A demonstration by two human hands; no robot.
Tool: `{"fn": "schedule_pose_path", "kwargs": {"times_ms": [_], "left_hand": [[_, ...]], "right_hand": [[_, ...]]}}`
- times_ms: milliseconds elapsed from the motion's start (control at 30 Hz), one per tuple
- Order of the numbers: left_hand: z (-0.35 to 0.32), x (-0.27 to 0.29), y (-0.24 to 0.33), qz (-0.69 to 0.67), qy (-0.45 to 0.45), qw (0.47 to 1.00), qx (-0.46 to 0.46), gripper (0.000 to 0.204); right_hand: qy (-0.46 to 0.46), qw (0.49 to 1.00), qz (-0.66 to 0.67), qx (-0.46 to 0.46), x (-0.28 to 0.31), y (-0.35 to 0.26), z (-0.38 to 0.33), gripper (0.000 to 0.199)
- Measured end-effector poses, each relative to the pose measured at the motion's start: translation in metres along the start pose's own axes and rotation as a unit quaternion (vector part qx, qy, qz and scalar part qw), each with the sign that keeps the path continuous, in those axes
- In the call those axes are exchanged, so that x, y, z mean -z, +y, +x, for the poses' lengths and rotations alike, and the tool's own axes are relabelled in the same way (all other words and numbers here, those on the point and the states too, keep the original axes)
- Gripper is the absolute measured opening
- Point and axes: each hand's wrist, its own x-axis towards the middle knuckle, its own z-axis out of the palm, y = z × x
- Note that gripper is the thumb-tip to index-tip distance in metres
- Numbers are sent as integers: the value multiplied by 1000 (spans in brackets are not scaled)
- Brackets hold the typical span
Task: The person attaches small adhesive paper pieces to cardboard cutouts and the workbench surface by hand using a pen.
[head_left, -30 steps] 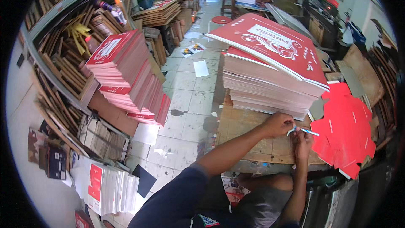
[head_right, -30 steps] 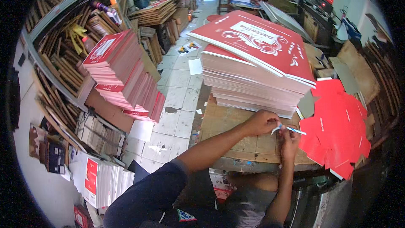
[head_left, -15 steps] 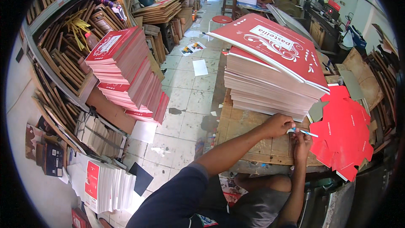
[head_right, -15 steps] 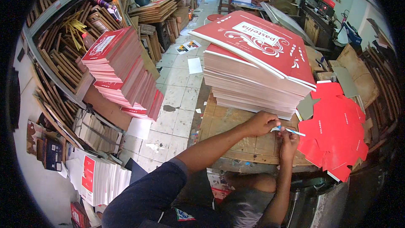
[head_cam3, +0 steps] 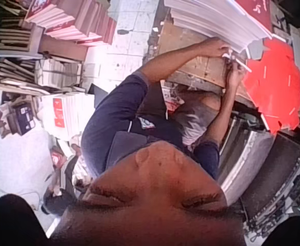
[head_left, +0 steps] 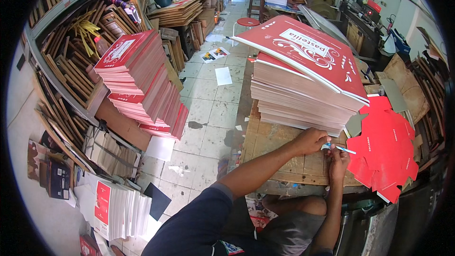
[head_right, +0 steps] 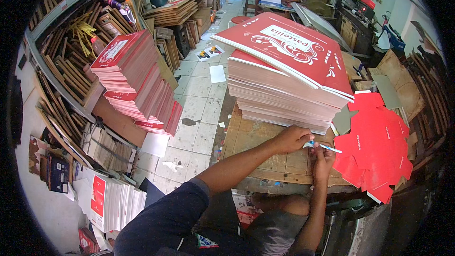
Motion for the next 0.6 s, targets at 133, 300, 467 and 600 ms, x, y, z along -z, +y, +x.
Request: {"fn": "schedule_pose_path", "kwargs": {"times_ms": [133,300,467,600], "left_hand": [[-1,2,1,9,-8,1000,13,33],[-2,4,11,-74,-8,997,12,25],[-2,4,1,-58,-22,998,25,24],[-1,3,1,-44,-27,998,28,26]], "right_hand": [[-4,1000,7,-2,-2,2,0,17],[1,1000,25,-5,-3,-3,0,18],[-13,1000,17,2,-9,-9,-2,18],[-13,1000,21,4,-6,-8,-3,16]]}}
